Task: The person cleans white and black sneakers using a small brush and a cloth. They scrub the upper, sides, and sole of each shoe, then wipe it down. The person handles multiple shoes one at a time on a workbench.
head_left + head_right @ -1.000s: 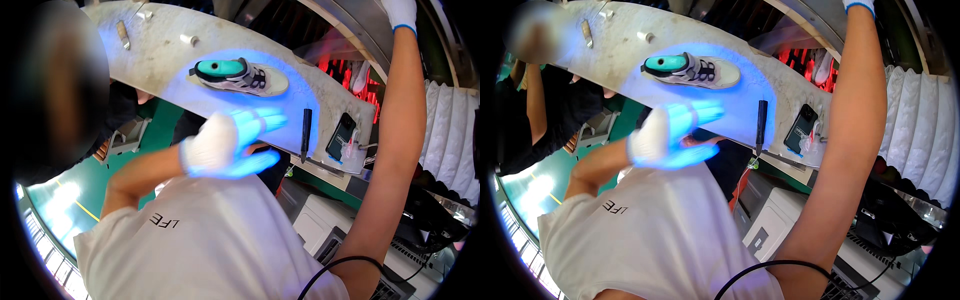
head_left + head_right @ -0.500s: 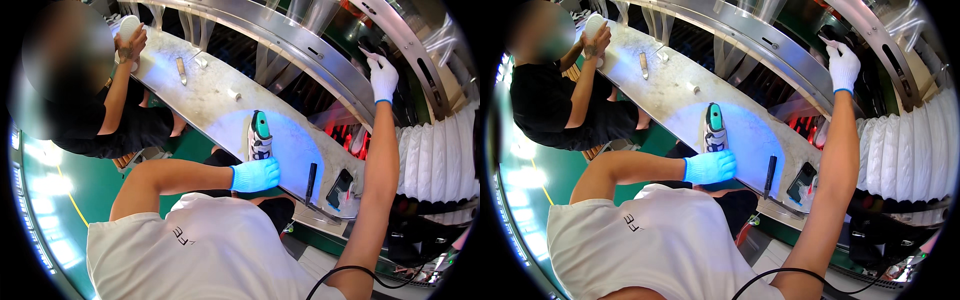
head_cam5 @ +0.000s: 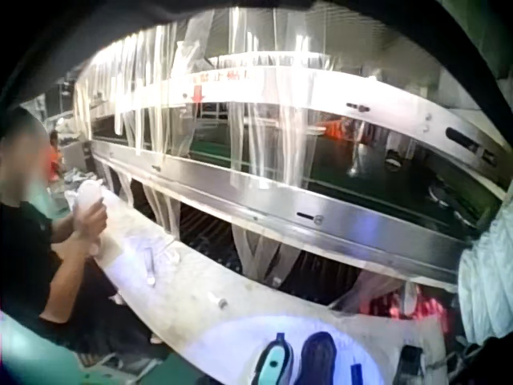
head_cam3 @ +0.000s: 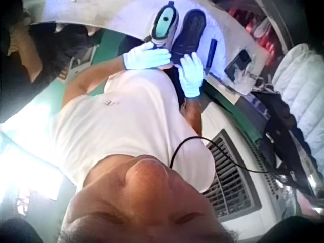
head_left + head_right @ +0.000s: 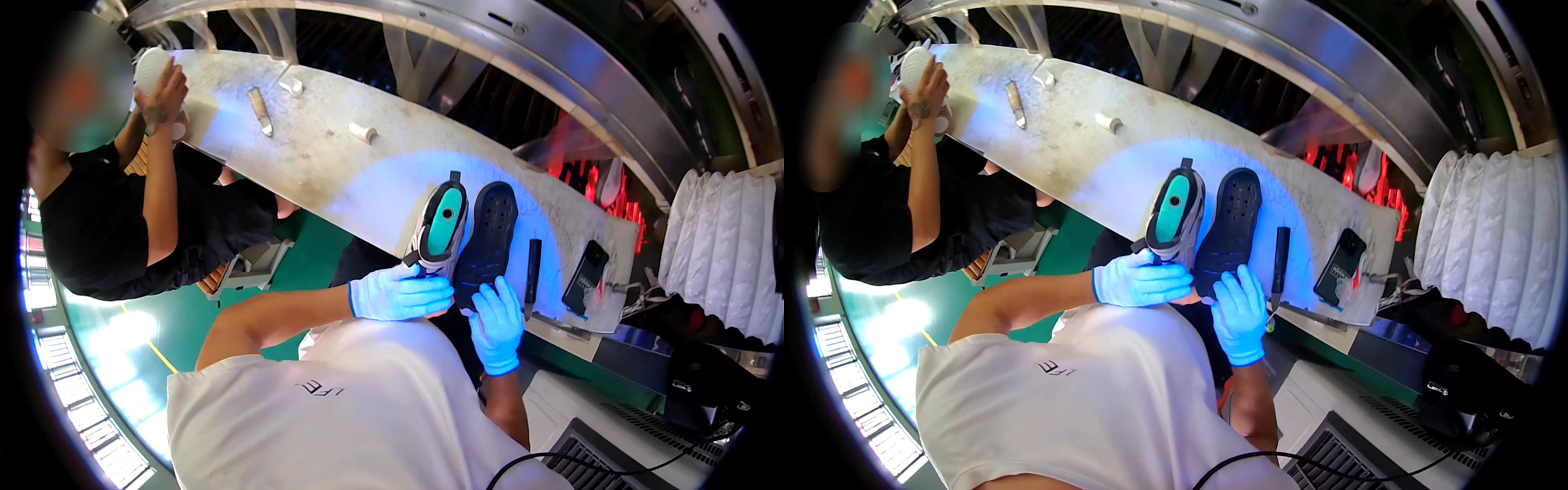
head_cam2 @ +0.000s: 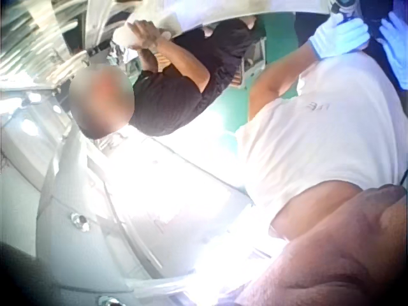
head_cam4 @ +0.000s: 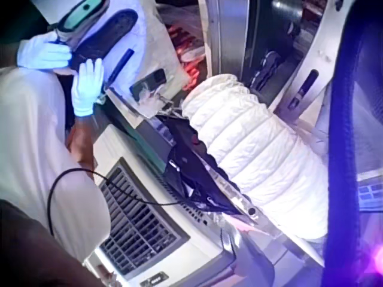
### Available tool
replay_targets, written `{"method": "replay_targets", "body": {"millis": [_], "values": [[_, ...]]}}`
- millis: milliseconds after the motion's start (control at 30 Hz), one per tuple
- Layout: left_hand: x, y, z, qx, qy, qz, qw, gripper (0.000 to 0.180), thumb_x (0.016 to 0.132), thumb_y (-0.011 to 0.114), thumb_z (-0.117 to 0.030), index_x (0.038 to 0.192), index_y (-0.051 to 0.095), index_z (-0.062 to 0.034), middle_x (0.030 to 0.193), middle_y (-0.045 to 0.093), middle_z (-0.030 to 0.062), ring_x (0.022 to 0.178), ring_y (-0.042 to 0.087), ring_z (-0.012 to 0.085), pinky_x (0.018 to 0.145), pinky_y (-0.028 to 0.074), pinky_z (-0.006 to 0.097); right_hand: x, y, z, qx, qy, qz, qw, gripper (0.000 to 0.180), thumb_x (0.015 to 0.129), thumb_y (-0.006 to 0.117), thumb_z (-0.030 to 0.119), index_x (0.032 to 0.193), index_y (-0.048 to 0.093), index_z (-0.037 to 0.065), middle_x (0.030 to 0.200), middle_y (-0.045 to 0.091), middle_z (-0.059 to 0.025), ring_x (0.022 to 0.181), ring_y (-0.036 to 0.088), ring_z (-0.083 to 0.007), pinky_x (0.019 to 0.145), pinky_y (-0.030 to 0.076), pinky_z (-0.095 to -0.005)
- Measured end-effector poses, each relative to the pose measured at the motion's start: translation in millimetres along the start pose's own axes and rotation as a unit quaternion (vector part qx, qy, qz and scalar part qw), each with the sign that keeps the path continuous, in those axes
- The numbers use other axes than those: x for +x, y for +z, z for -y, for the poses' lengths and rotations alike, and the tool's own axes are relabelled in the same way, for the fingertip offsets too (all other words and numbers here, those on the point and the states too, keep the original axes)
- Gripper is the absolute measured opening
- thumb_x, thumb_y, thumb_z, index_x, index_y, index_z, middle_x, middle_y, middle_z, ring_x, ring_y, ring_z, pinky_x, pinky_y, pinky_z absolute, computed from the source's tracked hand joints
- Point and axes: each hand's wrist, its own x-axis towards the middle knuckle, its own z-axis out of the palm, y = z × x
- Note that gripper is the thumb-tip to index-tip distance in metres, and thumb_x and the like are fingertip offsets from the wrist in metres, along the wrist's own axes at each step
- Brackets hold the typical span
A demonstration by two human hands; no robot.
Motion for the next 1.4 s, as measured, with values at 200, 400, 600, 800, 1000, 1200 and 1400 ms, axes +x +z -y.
{"method": "replay_targets", "body": {"millis": [200,400,600,800,1000,1200,1400], "values": [[19.7,-10.0,3.1,-0.033,-0.039,0.038,0.998,0.031,0.088,0.081,-0.016,0.118,0.081,-0.0103,0.131,0.077,0.0064,0.123,0.074,0.0240,0.099,0.058,0.048,-12.3,31.3,16.5,0.044,0.177,-0.091,0.979,0.082,0.092,0.091,0.041,0.156,0.060,-0.001,0.167,0.053,-0.0294,0.154,0.051,-0.0514,0.124,0.046,-0.0581],[-14.6,3.7,1.2,-0.030,-0.114,0.033,0.993,0.047,0.086,0.083,-0.014,0.131,0.073,-0.0101,0.141,0.074,0.0101,0.133,0.067,0.0329,0.102,0.055,0.058,-13.0,48.3,5.0,0.064,0.152,-0.159,0.973,0.083,0.091,0.092,0.043,0.153,0.060,-0.004,0.160,0.059,-0.0299,0.146,0.060,-0.0489,0.122,0.049,-0.0552],[-0.8,-2.0,10.6,-0.035,-0.097,0.027,0.994,0.051,0.081,0.082,-0.010,0.131,0.073,-0.0065,0.139,0.073,0.0136,0.128,0.070,0.0375,0.100,0.059,0.058,-6.2,52.5,12.1,0.054,0.164,-0.205,0.964,0.078,0.079,0.093,0.019,0.149,0.065,-0.001,0.156,0.065,-0.0264,0.141,0.065,-0.0465,0.117,0.055,-0.0524],[66.8,-50.5,32.1,-0.062,-0.133,0.020,0.989,0.059,0.073,0.078,0.008,0.131,0.078,-0.0045,0.136,0.077,0.0198,0.135,0.072,0.0441,0.122,0.052,0.060,8.7,30.6,3.7,0.085,0.124,-0.205,0.967,0.050,0.071,0.071,-0.004,0.120,0.080,0.001,0.145,0.074,-0.0200,0.138,0.067,-0.0427,0.111,0.057,-0.0512],[156.4,-120.9,20.5,-0.237,-0.408,0.046,0.881,0.061,0.076,0.100,-0.009,0.131,0.077,-0.0010,0.122,0.081,0.0158,0.113,0.078,0.0205,0.101,0.062,0.038,34.8,-86.9,70.4,0.381,0.114,-0.268,0.878,0.036,0.093,0.086,0.000,0.126,0.076,-0.008,0.124,0.079,-0.0210,0.110,0.077,-0.0270,0.095,0.063,-0.0388],[115.9,-64.3,-4.5,-0.292,-0.329,-0.196,0.876,0.054,0.082,0.099,-0.003,0.124,0.065,-0.0073,0.137,0.077,0.0219,0.124,0.077,0.0278,0.104,0.062,0.040,56.0,-94.3,75.5,0.536,0.263,-0.221,0.771,0.038,0.096,0.079,0.003,0.132,0.075,-0.008,0.124,0.077,-0.0115,0.112,0.072,-0.0190,0.105,0.057,-0.0352],[111.8,-81.7,-7.8,-0.210,-0.177,-0.082,0.958,0.035,0.086,0.089,0.004,0.115,0.071,-0.0052,0.141,0.073,0.0311,0.114,0.079,0.0448,0.097,0.065,0.045,65.3,-89.1,65.0,0.567,0.195,-0.209,0.772,0.029,0.083,0.074,-0.009,0.112,0.075,-0.004,0.109,0.067,-0.0073,0.099,0.066,-0.0172,0.094,0.053,-0.0316]]}}
